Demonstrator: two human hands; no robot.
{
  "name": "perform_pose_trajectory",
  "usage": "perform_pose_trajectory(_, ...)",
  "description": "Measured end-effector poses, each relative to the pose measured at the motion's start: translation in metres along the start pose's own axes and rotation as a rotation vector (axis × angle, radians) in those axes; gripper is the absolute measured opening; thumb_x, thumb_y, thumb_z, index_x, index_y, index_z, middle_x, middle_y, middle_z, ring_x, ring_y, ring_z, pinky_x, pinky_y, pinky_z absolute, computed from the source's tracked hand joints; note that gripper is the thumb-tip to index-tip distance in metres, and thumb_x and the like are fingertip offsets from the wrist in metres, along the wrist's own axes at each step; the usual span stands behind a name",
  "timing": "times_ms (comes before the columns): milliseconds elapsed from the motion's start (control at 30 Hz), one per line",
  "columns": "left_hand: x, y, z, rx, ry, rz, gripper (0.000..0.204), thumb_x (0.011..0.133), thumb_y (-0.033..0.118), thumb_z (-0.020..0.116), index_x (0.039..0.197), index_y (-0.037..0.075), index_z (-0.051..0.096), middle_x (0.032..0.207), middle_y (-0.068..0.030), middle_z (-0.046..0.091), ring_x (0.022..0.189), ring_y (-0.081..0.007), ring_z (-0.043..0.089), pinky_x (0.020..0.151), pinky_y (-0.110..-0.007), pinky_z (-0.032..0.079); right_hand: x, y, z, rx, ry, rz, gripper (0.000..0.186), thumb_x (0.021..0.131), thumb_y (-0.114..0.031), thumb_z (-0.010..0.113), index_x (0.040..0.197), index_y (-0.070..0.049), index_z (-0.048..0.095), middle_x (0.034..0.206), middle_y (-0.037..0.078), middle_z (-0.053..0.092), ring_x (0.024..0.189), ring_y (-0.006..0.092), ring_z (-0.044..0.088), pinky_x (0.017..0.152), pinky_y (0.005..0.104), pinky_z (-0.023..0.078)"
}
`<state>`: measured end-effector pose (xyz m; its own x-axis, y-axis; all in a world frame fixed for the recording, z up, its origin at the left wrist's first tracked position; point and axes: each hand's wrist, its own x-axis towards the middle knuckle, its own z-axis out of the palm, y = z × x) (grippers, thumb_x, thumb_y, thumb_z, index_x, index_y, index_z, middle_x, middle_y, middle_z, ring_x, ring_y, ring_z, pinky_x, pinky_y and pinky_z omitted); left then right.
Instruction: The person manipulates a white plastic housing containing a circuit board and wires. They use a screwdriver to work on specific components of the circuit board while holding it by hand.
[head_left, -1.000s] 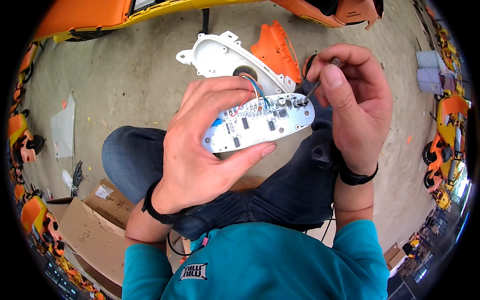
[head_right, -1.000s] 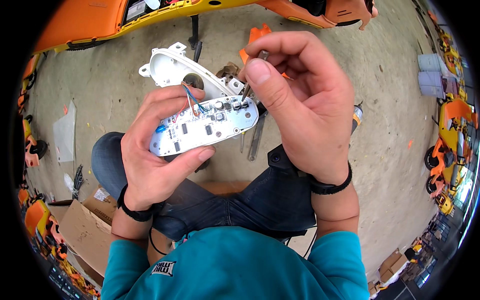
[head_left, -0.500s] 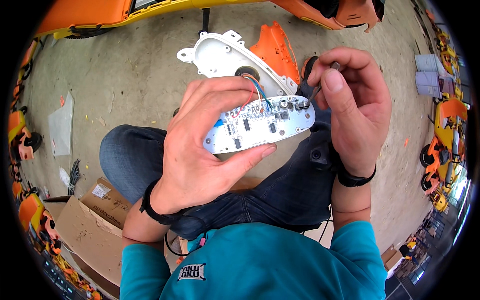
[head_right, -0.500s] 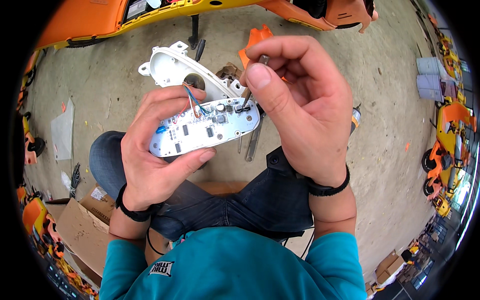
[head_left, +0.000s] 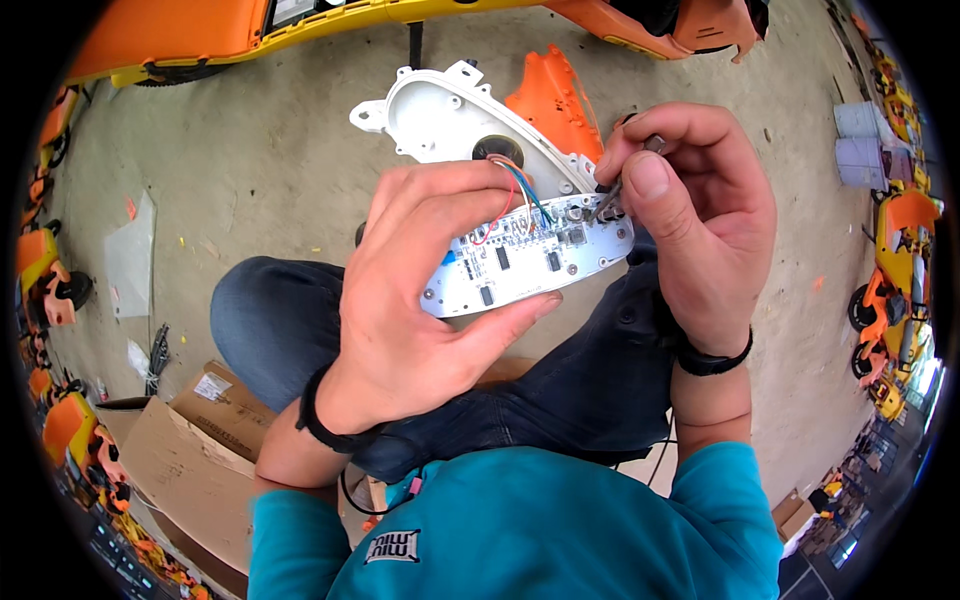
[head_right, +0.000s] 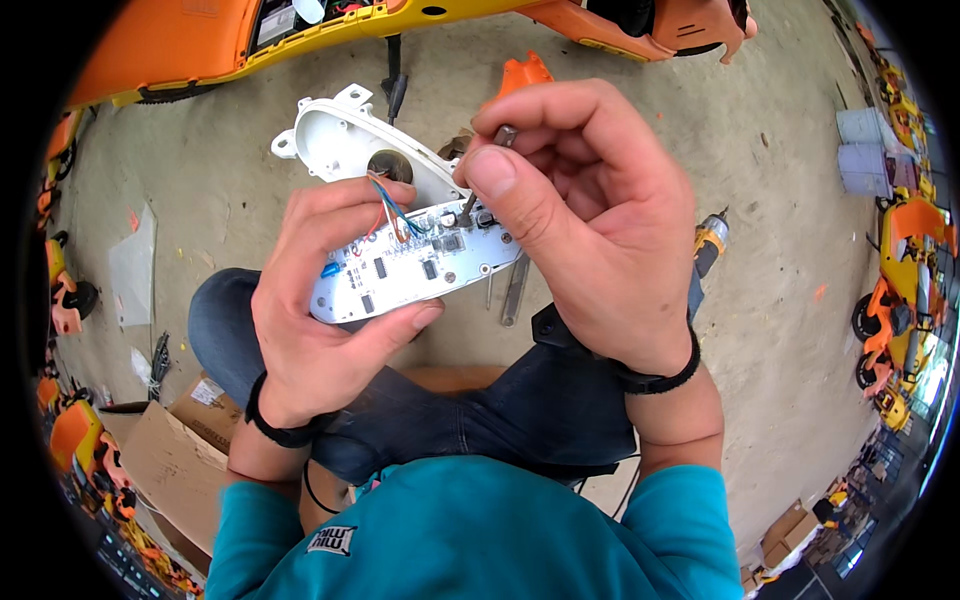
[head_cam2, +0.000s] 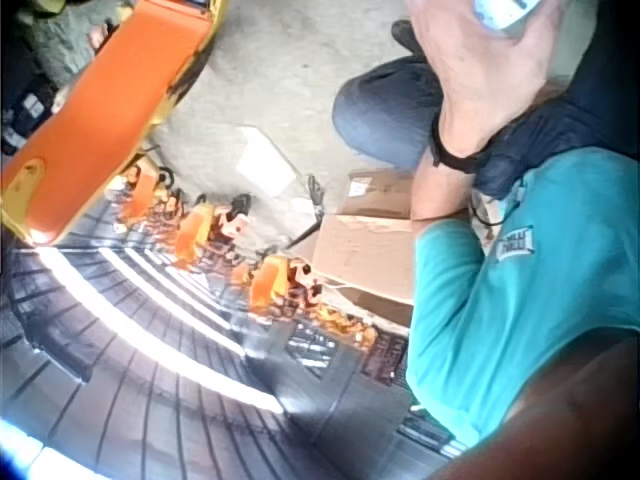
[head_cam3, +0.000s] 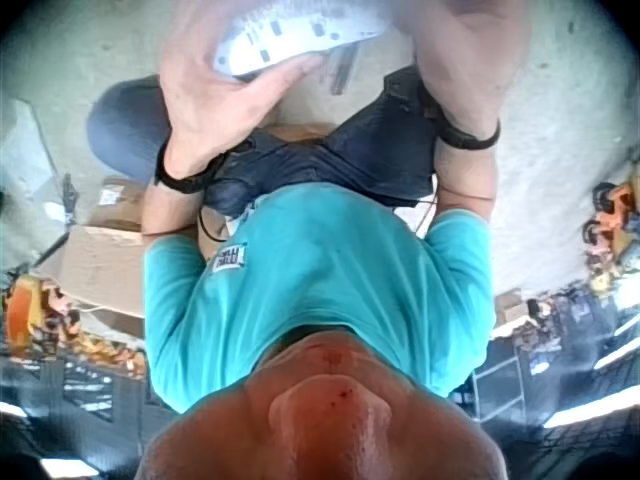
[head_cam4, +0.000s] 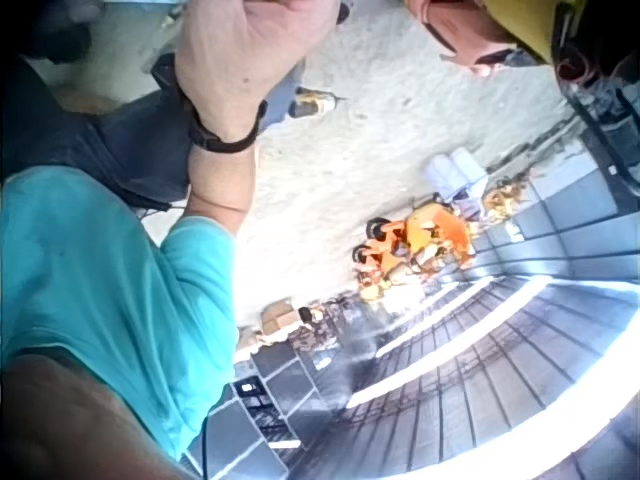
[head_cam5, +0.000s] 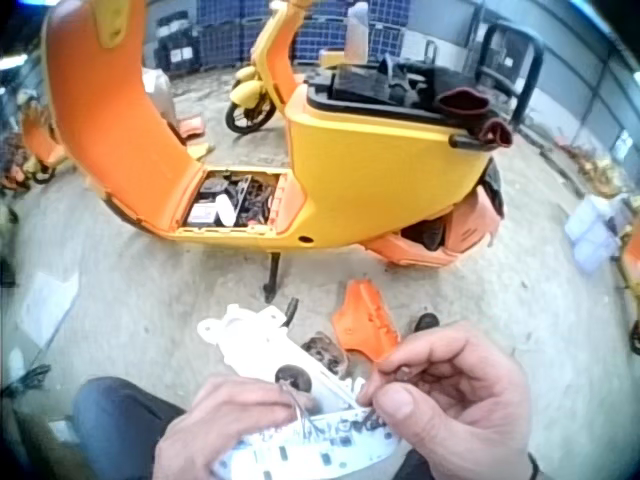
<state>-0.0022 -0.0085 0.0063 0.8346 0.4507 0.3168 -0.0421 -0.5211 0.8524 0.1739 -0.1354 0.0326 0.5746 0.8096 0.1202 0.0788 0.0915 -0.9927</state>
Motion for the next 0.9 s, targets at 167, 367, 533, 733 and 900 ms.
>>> perform_pose_trajectory(167, 0.001, 0.001, 0.006, 0.199, 0.098, 0.164, 0.059, 0.067, 0.009, 0.090, 0.118, 0.000, 0.060, 0.124, -0.0197, 0.066, 0.111, -0.0338, 0.062, 0.097, -0.043, 0.048, 0.001, -0.004, 0.002, 0.025, 0.028, 0.000, 0.022, 0.100, -0.013, 0.066, 0.116, 0.000, 0.058, 0.098, 0.007, 0.068, 0.085, 0.0073, 0.059, 0.074, 0.0203, 0.046)
perform_pose_trajectory(367, 0.000, 0.007, 0.009, 0.301, 0.105, 0.158, 0.059, 0.068, 0.010, 0.090, 0.117, 0.000, 0.059, 0.124, -0.0197, 0.065, 0.113, -0.0345, 0.061, 0.097, -0.043, 0.047, 0.001, 0.002, -0.002, 0.077, -0.001, -0.053, 0.021, 0.098, -0.008, 0.068, 0.114, 0.000, 0.058, 0.098, 0.008, 0.068, 0.091, 0.0125, 0.064, 0.082, 0.0261, 0.052)
perform_pose_trajectory(533, 0.000, 0.007, 0.009, 0.343, 0.097, 0.184, 0.059, 0.069, 0.012, 0.090, 0.118, 0.000, 0.058, 0.124, -0.0197, 0.065, 0.113, -0.0348, 0.061, 0.097, -0.044, 0.047, 0.001, 0.000, -0.002, 0.085, -0.006, -0.020, 0.020, 0.097, -0.007, 0.069, 0.113, 0.000, 0.058, 0.099, 0.009, 0.068, 0.092, 0.0127, 0.065, 0.083, 0.0270, 0.053)
perform_pose_trajectory(733, -0.001, 0.006, 0.010, 0.363, 0.088, 0.177, 0.059, 0.070, 0.015, 0.090, 0.118, 0.000, 0.058, 0.124, -0.0200, 0.065, 0.114, -0.0345, 0.061, 0.098, -0.043, 0.047, 0.001, 0.002, -0.002, 0.086, -0.014, -0.014, 0.020, 0.097, -0.008, 0.069, 0.112, 0.000, 0.058, 0.099, 0.009, 0.068, 0.092, 0.0124, 0.065, 0.083, 0.0268, 0.053)
perform_pose_trajectory(900, -0.001, 0.007, 0.009, 0.372, 0.087, 0.177, 0.059, 0.071, 0.016, 0.090, 0.118, 0.000, 0.058, 0.124, -0.0202, 0.065, 0.113, -0.0343, 0.062, 0.098, -0.043, 0.046, 0.003, 0.002, -0.003, 0.073, -0.020, -0.013, 0.020, 0.097, -0.008, 0.070, 0.112, 0.000, 0.058, 0.099, 0.008, 0.068, 0.093, 0.0125, 0.065, 0.084, 0.0269, 0.053)
